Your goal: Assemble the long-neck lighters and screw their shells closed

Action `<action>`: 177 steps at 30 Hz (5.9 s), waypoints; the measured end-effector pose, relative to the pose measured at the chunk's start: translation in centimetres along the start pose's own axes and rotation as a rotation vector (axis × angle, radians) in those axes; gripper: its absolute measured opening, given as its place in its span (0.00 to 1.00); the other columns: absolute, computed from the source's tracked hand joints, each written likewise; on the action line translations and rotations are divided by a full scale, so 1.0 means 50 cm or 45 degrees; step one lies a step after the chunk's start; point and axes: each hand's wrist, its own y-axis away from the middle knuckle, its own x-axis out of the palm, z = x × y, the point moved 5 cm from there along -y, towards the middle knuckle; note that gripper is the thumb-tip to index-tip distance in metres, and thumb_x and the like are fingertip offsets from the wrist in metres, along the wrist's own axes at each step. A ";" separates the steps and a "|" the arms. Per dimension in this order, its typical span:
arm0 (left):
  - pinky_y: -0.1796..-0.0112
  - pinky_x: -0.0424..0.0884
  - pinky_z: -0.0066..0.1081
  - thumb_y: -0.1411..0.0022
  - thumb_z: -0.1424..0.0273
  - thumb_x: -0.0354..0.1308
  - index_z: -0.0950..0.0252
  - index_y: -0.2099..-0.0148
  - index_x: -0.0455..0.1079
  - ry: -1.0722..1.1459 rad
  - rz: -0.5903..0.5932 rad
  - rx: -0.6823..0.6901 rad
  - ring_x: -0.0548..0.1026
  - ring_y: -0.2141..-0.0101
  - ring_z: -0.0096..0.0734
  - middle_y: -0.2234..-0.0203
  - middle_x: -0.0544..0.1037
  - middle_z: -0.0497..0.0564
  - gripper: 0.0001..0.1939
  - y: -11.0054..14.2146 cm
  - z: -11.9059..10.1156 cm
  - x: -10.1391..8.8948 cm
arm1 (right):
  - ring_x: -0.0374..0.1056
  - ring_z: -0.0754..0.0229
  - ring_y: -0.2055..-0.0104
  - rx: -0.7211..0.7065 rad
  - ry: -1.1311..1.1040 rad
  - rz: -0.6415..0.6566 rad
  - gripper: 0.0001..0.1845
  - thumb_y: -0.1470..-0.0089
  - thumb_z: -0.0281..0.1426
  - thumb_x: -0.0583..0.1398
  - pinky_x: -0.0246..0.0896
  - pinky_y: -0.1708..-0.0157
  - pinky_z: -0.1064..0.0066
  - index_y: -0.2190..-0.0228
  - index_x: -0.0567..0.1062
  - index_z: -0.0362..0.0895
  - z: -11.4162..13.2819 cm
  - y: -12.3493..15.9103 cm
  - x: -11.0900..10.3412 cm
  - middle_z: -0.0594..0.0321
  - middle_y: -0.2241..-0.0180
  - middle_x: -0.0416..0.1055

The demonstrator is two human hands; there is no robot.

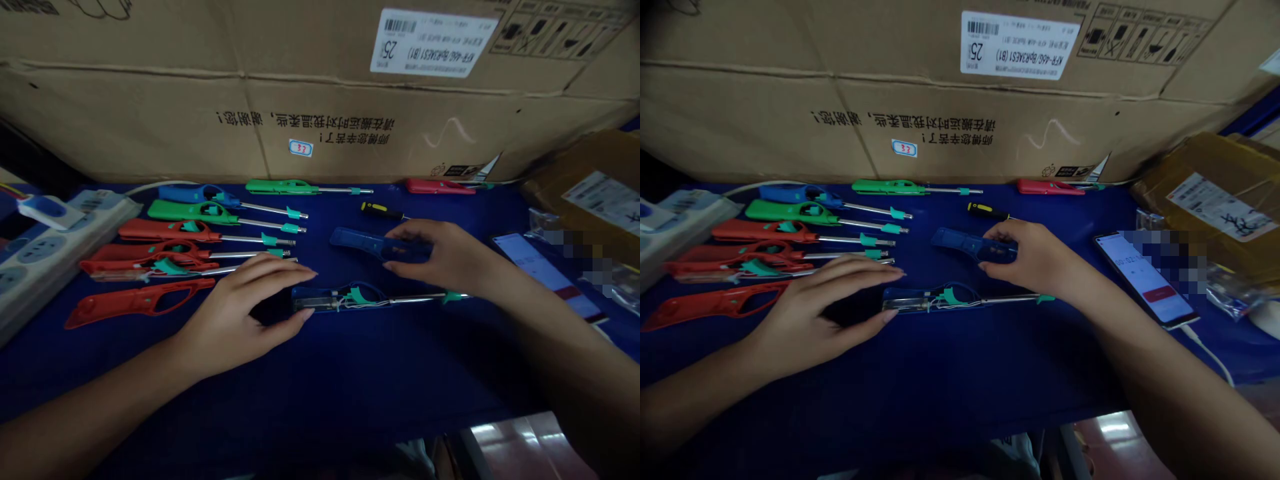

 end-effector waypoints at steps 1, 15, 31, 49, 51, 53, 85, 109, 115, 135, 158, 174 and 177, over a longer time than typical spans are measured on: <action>0.44 0.73 0.42 0.37 0.71 0.65 0.59 0.43 0.72 -0.052 -0.045 0.007 0.77 0.49 0.39 0.50 0.79 0.53 0.20 -0.001 -0.003 -0.007 | 0.76 0.53 0.59 -0.005 -0.062 -0.031 0.21 0.51 0.43 0.68 0.70 0.57 0.63 0.58 0.80 0.44 0.011 0.004 -0.006 0.59 0.59 0.80; 0.46 0.75 0.39 0.34 0.74 0.63 0.59 0.39 0.71 -0.269 -0.147 0.183 0.78 0.50 0.39 0.48 0.77 0.54 0.22 0.002 -0.033 -0.024 | 0.60 0.69 0.81 0.118 -0.802 0.485 0.16 0.38 0.43 0.61 0.53 0.82 0.76 0.64 0.77 0.42 0.097 0.048 0.061 0.68 0.78 0.70; 0.49 0.76 0.30 0.37 0.67 0.67 0.58 0.47 0.76 -0.007 0.004 -0.148 0.79 0.56 0.31 0.54 0.77 0.49 0.16 -0.002 0.003 -0.010 | 0.75 0.59 0.66 -0.074 -0.356 0.272 0.21 0.47 0.44 0.68 0.69 0.68 0.69 0.55 0.81 0.46 0.070 0.032 0.008 0.61 0.65 0.80; 0.47 0.74 0.32 0.37 0.65 0.65 0.59 0.47 0.76 0.058 0.170 -0.212 0.77 0.52 0.33 0.51 0.75 0.51 0.16 0.010 0.013 0.019 | 0.72 0.59 0.65 -0.219 0.192 0.387 0.08 0.45 0.36 0.66 0.63 0.65 0.69 0.62 0.78 0.49 0.072 0.053 0.029 0.65 0.62 0.76; 0.46 0.73 0.32 0.37 0.65 0.65 0.60 0.47 0.76 0.061 0.170 -0.217 0.77 0.51 0.33 0.51 0.75 0.51 0.15 0.009 0.011 0.018 | 0.72 0.59 0.64 -0.225 0.234 0.377 0.08 0.44 0.36 0.66 0.63 0.66 0.69 0.62 0.79 0.49 0.074 0.055 0.028 0.65 0.62 0.76; 0.46 0.73 0.32 0.36 0.66 0.64 0.61 0.48 0.76 0.075 0.174 -0.224 0.77 0.51 0.33 0.51 0.76 0.51 0.15 0.008 0.009 0.018 | 0.72 0.59 0.65 -0.256 0.266 0.352 0.07 0.43 0.36 0.65 0.62 0.66 0.69 0.61 0.79 0.50 0.077 0.056 0.025 0.65 0.62 0.76; 0.52 0.76 0.29 0.36 0.65 0.64 0.58 0.49 0.77 -0.018 0.201 -0.195 0.79 0.56 0.31 0.55 0.78 0.48 0.13 0.008 0.003 0.016 | 0.73 0.57 0.65 -0.403 0.478 0.322 0.06 0.38 0.33 0.63 0.64 0.66 0.67 0.67 0.80 0.47 0.087 0.068 0.028 0.63 0.67 0.76; 0.69 0.76 0.21 0.33 0.68 0.61 0.58 0.50 0.74 0.067 0.234 -0.288 0.74 0.72 0.18 0.56 0.75 0.46 0.10 0.009 -0.012 0.014 | 0.73 0.56 0.64 -0.428 0.467 0.390 0.07 0.37 0.32 0.60 0.63 0.64 0.66 0.64 0.78 0.45 0.096 0.074 0.037 0.60 0.65 0.76; 0.67 0.75 0.21 0.34 0.69 0.62 0.57 0.49 0.74 0.076 0.224 -0.265 0.74 0.70 0.18 0.55 0.75 0.46 0.11 0.014 -0.012 0.017 | 0.72 0.57 0.65 -0.424 0.478 0.396 0.05 0.38 0.31 0.61 0.63 0.65 0.67 0.64 0.78 0.45 0.094 0.077 0.036 0.61 0.66 0.75; 0.61 0.77 0.23 0.33 0.69 0.63 0.56 0.47 0.74 0.073 0.211 -0.220 0.76 0.67 0.21 0.55 0.75 0.46 0.13 0.021 -0.011 0.023 | 0.71 0.59 0.67 -0.452 0.479 0.392 0.04 0.39 0.31 0.62 0.60 0.67 0.67 0.68 0.76 0.46 0.090 0.077 0.032 0.63 0.67 0.74; 0.63 0.79 0.41 0.28 0.71 0.51 0.71 0.47 0.71 -0.600 0.313 0.276 0.80 0.63 0.43 0.59 0.78 0.58 0.13 0.015 -0.032 0.021 | 0.70 0.55 0.65 -0.715 0.639 0.236 0.09 0.34 0.31 0.55 0.61 0.64 0.64 0.65 0.74 0.42 0.118 0.077 0.034 0.57 0.66 0.74; 0.67 0.77 0.37 0.25 0.70 0.44 0.69 0.54 0.70 -0.457 0.346 0.223 0.78 0.69 0.38 0.62 0.77 0.57 0.14 0.017 -0.030 0.022 | 0.72 0.54 0.59 -0.811 0.466 0.048 0.11 0.34 0.35 0.58 0.66 0.59 0.63 0.56 0.77 0.42 0.123 0.070 0.037 0.57 0.59 0.77; 0.68 0.76 0.35 0.25 0.70 0.44 0.69 0.54 0.70 -0.433 0.346 0.222 0.77 0.69 0.37 0.63 0.77 0.57 0.14 0.021 -0.033 0.028 | 0.71 0.55 0.60 -0.850 0.377 0.032 0.13 0.33 0.34 0.57 0.67 0.60 0.63 0.56 0.77 0.40 0.133 0.073 0.054 0.56 0.60 0.77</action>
